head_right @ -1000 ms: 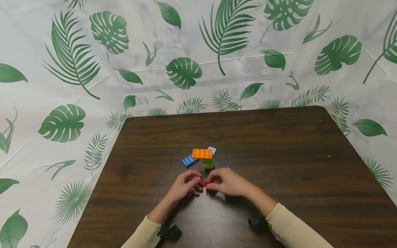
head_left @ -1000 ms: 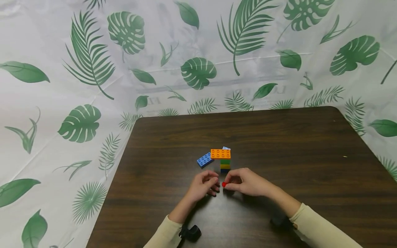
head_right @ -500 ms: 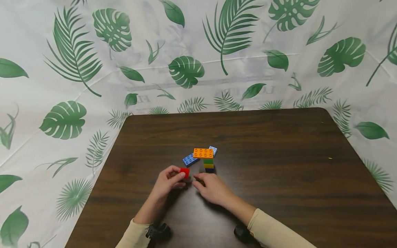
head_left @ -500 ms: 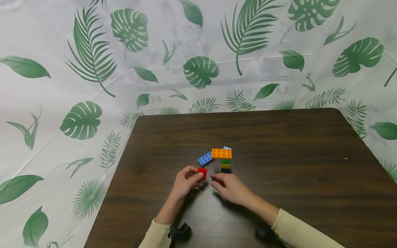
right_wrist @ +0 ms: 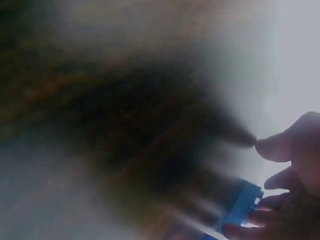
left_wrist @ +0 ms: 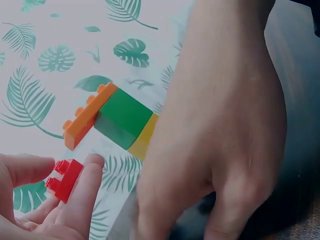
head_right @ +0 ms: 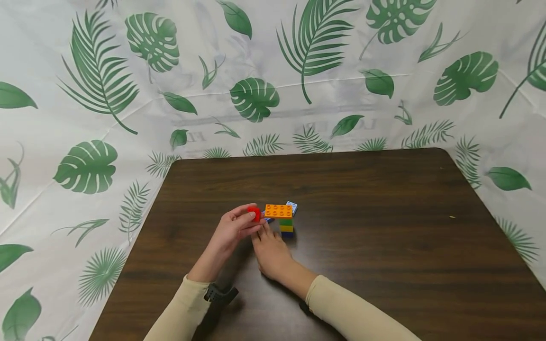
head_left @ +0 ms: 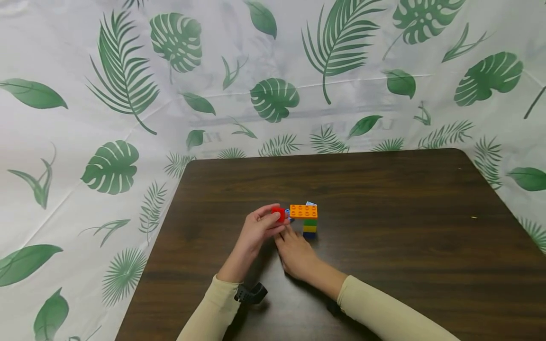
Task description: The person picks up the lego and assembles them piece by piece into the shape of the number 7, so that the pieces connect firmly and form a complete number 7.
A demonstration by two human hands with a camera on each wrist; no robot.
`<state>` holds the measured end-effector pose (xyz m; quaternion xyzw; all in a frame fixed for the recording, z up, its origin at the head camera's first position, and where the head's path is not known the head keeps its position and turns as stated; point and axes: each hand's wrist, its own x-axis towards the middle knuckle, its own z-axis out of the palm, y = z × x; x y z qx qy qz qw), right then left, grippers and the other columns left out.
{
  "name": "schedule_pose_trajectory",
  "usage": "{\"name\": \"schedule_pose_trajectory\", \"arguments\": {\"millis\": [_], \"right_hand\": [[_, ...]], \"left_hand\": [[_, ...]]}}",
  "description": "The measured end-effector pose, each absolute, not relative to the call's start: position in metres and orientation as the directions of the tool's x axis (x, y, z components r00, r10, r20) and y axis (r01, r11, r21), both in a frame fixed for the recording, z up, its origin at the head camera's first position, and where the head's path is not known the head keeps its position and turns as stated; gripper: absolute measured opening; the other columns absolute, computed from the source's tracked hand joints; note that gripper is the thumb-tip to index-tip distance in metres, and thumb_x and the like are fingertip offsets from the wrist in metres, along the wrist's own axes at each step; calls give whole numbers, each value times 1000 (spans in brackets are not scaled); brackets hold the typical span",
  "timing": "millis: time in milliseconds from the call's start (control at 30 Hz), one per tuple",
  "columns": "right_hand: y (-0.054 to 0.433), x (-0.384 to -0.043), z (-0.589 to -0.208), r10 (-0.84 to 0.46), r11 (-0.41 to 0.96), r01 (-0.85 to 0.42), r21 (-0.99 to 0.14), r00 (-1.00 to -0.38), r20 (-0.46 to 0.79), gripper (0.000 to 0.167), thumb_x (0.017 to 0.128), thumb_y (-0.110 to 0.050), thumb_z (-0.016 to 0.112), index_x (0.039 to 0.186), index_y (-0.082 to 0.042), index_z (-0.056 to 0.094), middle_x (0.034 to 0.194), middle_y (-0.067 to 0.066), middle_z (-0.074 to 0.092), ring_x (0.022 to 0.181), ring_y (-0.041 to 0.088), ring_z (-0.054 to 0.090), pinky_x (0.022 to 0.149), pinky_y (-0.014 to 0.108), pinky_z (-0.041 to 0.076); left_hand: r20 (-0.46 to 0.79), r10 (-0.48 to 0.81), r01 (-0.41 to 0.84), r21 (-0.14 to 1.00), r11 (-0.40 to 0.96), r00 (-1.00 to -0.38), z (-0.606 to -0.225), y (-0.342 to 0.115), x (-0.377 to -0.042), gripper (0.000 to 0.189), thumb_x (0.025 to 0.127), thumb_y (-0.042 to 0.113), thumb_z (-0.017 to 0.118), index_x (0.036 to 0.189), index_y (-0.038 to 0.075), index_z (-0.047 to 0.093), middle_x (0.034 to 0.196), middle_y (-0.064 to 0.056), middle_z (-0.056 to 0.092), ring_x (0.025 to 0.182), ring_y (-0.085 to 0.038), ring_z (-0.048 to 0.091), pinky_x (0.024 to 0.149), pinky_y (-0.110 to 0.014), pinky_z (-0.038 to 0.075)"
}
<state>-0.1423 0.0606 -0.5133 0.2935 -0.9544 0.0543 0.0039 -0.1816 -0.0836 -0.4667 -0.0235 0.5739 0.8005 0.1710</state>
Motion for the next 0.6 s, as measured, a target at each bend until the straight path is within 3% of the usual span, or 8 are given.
{"name": "schedule_pose_trajectory", "arguments": {"millis": [133, 233, 400, 467, 600], "right_hand": [[59, -143, -515, -567, 820, -571, -38, -820, 76, 54, 92, -18, 64, 141, -2, 47, 138, 16, 49, 124, 30, 46, 98, 46, 46], [64, -141, -512, -584, 810, -586, -7, -808, 83, 58, 89, -18, 66, 142, -4, 47, 140, 14, 48, 124, 30, 46, 97, 46, 47], [78, -135, -506, -636, 771, -635, 50, -765, 98, 51, 86, -19, 73, 134, -10, 60, 130, 10, 53, 114, 27, 51, 80, 38, 55], [86, -133, -503, -657, 753, -658, 29, -747, 99, 45, 85, -17, 75, 128, -12, 64, 123, 9, 55, 108, 24, 53, 73, 34, 55], [100, -129, -497, -684, 725, -687, -44, -726, 77, 43, 84, -13, 76, 126, -11, 65, 122, 10, 57, 104, 23, 54, 73, 31, 56]], "left_hand": [[-281, 269, -358, 883, -305, -922, -461, -80, -184, 37, 98, 10, 60, 135, 3, 56, 115, -19, 68, 94, -27, 71, 81, -33, 56], [-287, 298, -377, 872, -312, -910, -457, -80, -185, 38, 100, 13, 57, 136, 3, 54, 116, -20, 66, 91, -24, 72, 80, -32, 57], [-265, 346, -375, 876, -303, -900, -452, -80, -188, 38, 103, 16, 52, 138, 1, 52, 122, -21, 63, 89, -22, 71, 81, -33, 57], [-253, 354, -365, 881, -299, -900, -450, -80, -188, 39, 104, 19, 50, 138, 1, 51, 124, -21, 62, 90, -23, 71, 82, -34, 56], [-238, 362, -356, 884, -302, -901, -447, -80, -189, 42, 105, 28, 46, 138, 2, 51, 126, -23, 61, 93, -24, 71, 83, -36, 56]]}}
